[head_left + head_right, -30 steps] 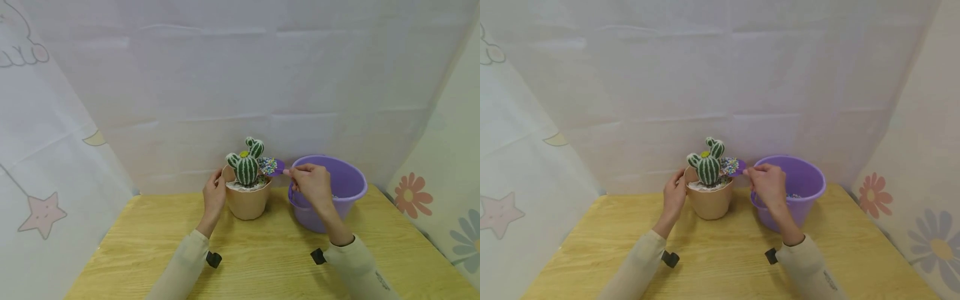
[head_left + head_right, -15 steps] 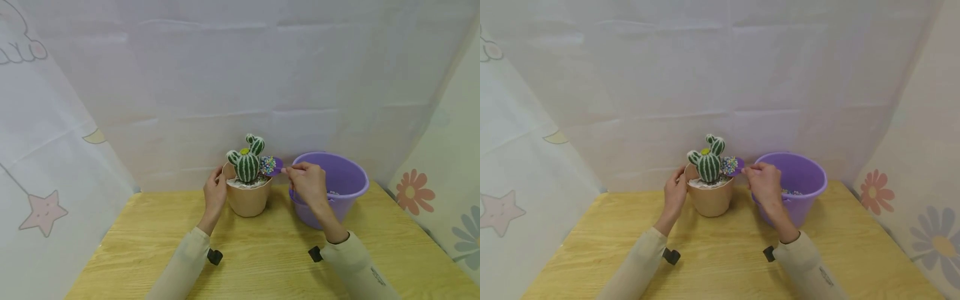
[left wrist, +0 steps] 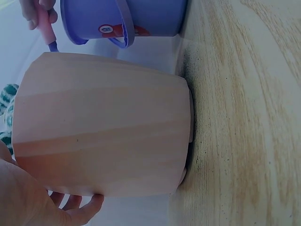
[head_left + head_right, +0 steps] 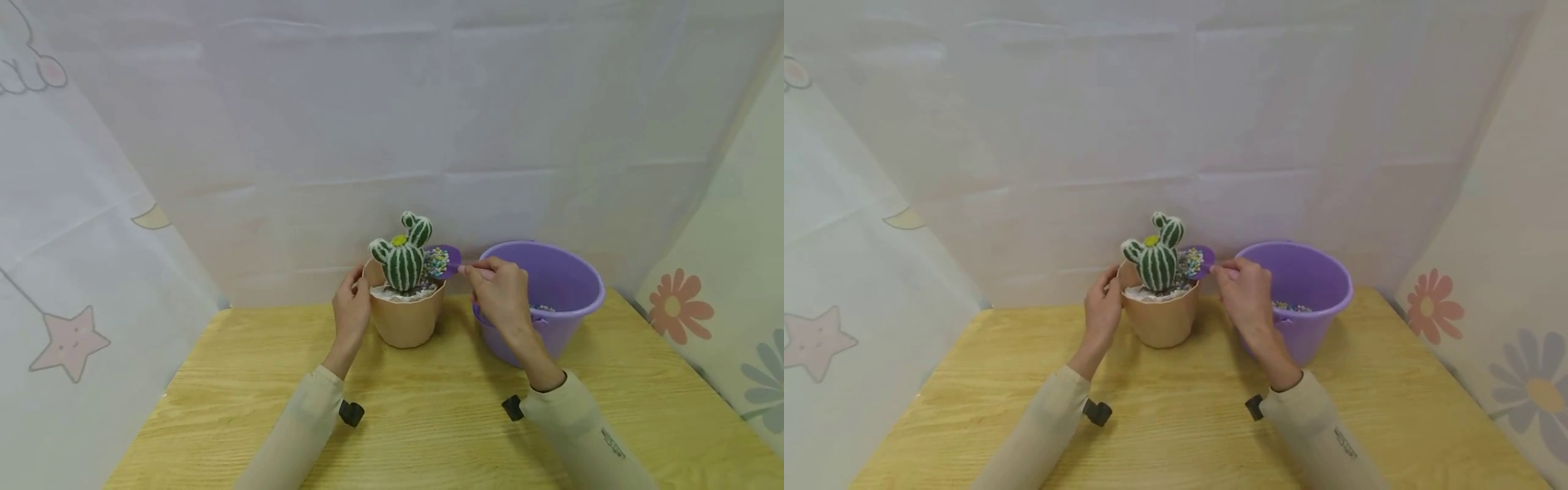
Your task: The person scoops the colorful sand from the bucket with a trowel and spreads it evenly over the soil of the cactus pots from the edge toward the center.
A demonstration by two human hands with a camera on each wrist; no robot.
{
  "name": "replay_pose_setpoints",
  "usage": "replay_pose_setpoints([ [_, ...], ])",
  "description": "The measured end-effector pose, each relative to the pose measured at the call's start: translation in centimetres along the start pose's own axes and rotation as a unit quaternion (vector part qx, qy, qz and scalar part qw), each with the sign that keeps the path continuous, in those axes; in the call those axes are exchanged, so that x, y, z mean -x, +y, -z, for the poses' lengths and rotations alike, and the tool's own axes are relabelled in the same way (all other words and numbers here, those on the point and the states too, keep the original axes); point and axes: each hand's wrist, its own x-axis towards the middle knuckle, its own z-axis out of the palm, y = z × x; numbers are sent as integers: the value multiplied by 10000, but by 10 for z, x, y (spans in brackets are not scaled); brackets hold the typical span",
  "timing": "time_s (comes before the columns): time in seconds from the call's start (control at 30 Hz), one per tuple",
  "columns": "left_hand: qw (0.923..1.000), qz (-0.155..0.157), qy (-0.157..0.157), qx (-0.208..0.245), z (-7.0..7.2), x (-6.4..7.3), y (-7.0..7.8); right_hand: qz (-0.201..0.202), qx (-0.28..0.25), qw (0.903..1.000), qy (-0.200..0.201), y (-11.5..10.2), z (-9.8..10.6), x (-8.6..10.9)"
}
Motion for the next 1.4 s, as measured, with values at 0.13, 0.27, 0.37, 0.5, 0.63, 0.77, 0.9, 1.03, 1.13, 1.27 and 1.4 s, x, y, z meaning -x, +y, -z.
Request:
replay_pose_setpoints([
  [0.13, 10000, -7, -5, 6, 0, -1, 2, 193, 90, 9997, 89, -2, -1, 0],
  [0.27, 10000, 16, -14, 7, 0, -1, 3, 545, 157, 9980, 262, -3, -1, 0],
  [0.37, 10000, 16, -11, 53, 0, -1, 5, 909, 206, 9947, 433, -3, -1, 1],
  [0.5, 10000, -4, -3, 93, 1, 0, 5, 1309, 329, 9886, 672, -1, 0, 2],
  [0.63, 10000, 15, -22, 69, 2, -1, 5, 1529, 390, 9840, 826, 0, 2, 1],
  [0.77, 9999, 65, 74, 39, 6, -4, 8, 1563, 388, 9831, 871, 0, 7, 1],
  [0.9, 9995, -11, 325, -1, 10, -3, 19, 1282, 295, 9878, 834, -2, 18, 4],
  [1.03, 9990, -160, 384, 139, 14, 0, 32, 989, 237, 9917, 782, -5, 32, 7],
  [1.13, 9987, -244, 305, 317, 16, 1, 40, 937, 184, 9923, 792, -4, 41, 9],
  [1.27, 9984, -344, 167, 414, 16, 8, 56, 1060, 336, 9893, 943, 2, 54, 9],
  [1.4, 9974, -509, 17, 506, 16, 14, 69, 1104, 548, 9870, 1032, 7, 69, 11],
])
